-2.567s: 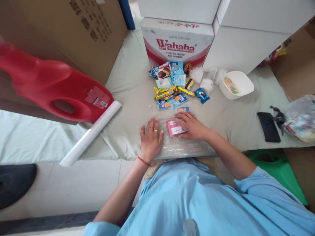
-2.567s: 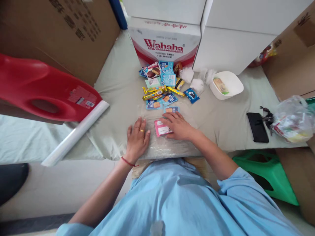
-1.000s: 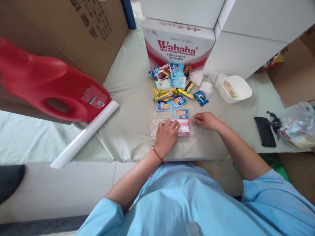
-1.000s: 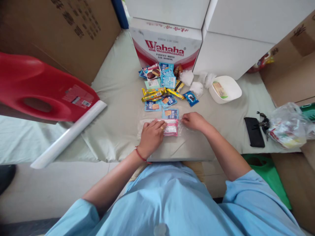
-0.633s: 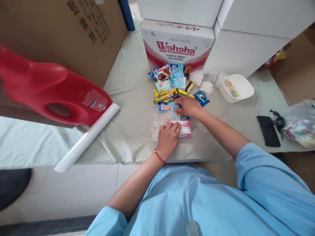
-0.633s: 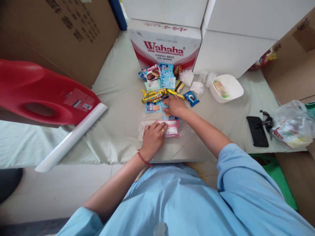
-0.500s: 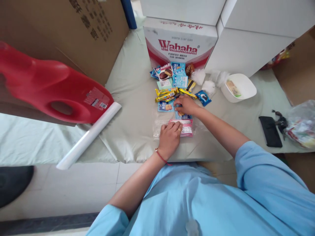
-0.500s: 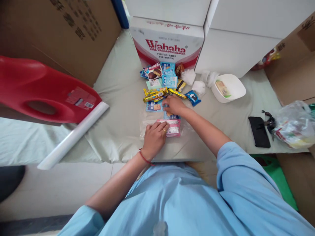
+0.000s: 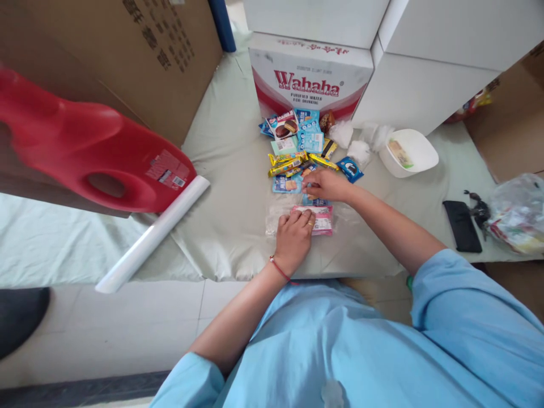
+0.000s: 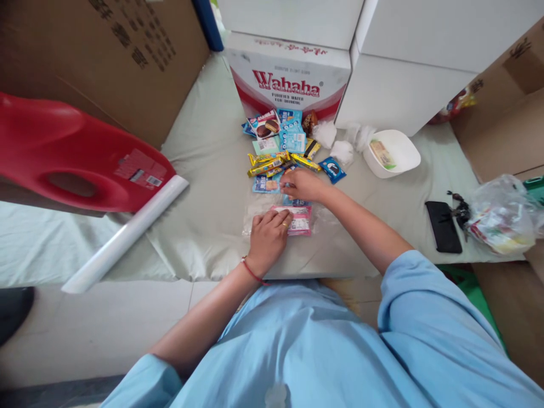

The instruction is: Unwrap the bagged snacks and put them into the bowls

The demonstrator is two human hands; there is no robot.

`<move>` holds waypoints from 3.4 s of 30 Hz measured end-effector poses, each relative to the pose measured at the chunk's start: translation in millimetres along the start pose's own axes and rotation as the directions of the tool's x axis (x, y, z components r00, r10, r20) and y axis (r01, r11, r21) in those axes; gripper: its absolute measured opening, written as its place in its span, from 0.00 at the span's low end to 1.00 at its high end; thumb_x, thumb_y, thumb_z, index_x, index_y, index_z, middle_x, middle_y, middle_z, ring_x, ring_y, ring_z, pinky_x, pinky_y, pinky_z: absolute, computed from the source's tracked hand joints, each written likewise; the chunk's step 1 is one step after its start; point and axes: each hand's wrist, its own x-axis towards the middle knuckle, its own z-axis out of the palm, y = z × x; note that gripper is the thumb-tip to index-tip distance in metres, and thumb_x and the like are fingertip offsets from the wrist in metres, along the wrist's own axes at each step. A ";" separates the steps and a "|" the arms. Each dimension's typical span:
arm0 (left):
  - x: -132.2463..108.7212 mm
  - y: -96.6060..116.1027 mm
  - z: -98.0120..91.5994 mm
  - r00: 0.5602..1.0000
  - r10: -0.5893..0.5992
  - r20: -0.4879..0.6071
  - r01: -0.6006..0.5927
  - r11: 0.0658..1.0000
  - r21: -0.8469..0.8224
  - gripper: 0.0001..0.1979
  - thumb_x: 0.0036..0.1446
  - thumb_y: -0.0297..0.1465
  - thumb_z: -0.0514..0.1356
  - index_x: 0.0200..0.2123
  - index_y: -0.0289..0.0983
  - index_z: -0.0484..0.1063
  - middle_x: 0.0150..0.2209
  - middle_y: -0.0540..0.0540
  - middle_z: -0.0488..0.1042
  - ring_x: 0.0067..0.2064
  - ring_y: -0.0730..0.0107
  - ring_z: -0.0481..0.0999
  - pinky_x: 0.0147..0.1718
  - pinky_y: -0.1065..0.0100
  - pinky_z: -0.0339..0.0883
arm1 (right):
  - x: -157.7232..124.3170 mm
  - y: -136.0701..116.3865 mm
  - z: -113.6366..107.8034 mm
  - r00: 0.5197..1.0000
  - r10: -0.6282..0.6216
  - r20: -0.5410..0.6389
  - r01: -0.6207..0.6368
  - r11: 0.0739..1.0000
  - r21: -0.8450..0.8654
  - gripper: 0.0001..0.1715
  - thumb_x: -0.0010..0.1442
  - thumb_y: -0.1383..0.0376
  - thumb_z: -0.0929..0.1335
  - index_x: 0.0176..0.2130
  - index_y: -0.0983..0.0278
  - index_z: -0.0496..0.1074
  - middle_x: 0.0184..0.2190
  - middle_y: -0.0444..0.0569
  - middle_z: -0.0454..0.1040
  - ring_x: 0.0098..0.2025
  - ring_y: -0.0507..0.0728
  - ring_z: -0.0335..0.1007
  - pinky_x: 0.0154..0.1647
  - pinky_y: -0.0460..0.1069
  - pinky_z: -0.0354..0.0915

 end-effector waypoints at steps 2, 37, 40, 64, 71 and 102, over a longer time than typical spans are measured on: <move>-1.0 1.1 0.9 1.000 -0.003 -0.020 0.003 1.000 0.015 0.19 0.74 0.30 0.51 0.60 0.44 0.76 0.61 0.43 0.78 0.54 0.52 0.74 0.46 0.50 0.61 | -14.0 -15.4 -4.4 0.998 -0.055 -0.020 0.054 0.997 -0.055 0.13 0.71 0.62 0.66 0.42 0.64 0.81 0.37 0.52 0.79 0.41 0.60 0.70 0.45 0.52 0.59; -4.0 -62.2 -25.6 0.839 -0.544 0.009 0.501 0.766 -0.403 0.08 0.50 0.34 0.67 0.32 0.38 0.72 0.49 0.38 0.77 0.55 0.49 0.75 0.58 0.51 0.67 | -124.3 -90.7 69.4 0.969 -0.037 -0.243 0.051 0.997 0.055 0.21 0.74 0.62 0.65 0.62 0.64 0.74 0.45 0.57 0.72 0.47 0.63 0.62 0.53 0.59 0.64; -4.9 -51.2 -42.4 0.823 -0.557 0.106 0.517 0.659 -0.547 0.07 0.53 0.34 0.64 0.31 0.40 0.69 0.29 0.52 0.72 0.33 0.67 0.72 0.37 0.65 0.67 | -130.8 -90.4 70.1 0.958 -0.039 -0.283 0.068 0.993 0.093 0.20 0.73 0.65 0.64 0.62 0.63 0.72 0.48 0.57 0.73 0.49 0.63 0.64 0.55 0.61 0.65; -31.2 38.9 18.7 0.986 -0.128 0.107 0.111 0.982 0.156 0.34 0.71 0.34 0.55 0.74 0.25 0.56 0.72 0.24 0.61 0.66 0.44 0.68 0.60 0.50 0.65 | -207.6 -45.5 72.2 0.562 0.664 -0.493 -0.604 0.736 0.304 0.27 0.73 0.48 0.62 0.54 0.64 0.78 0.47 0.60 0.77 0.51 0.66 0.73 0.56 0.64 0.70; -30.2 39.4 17.2 0.989 -0.108 0.103 0.085 0.975 0.206 0.33 0.71 0.36 0.55 0.74 0.25 0.57 0.72 0.26 0.63 0.66 0.45 0.68 0.57 0.51 0.65 | -171.8 -56.0 75.1 0.687 0.595 -0.416 -0.521 0.804 0.287 0.20 0.66 0.47 0.69 0.39 0.61 0.76 0.56 0.62 0.74 0.61 0.70 0.67 0.63 0.67 0.64; -83.3 -12.3 -10.8 0.968 -0.191 -0.165 0.080 0.852 -0.517 0.11 0.66 0.25 0.57 0.43 0.41 0.80 0.42 0.45 0.84 0.56 0.58 0.79 0.58 0.53 0.71 | -114.0 -124.6 69.0 0.955 0.221 -0.198 -0.262 0.942 -0.210 0.36 0.67 0.61 0.72 0.70 0.63 0.64 0.65 0.63 0.69 0.67 0.73 0.57 0.67 0.67 0.58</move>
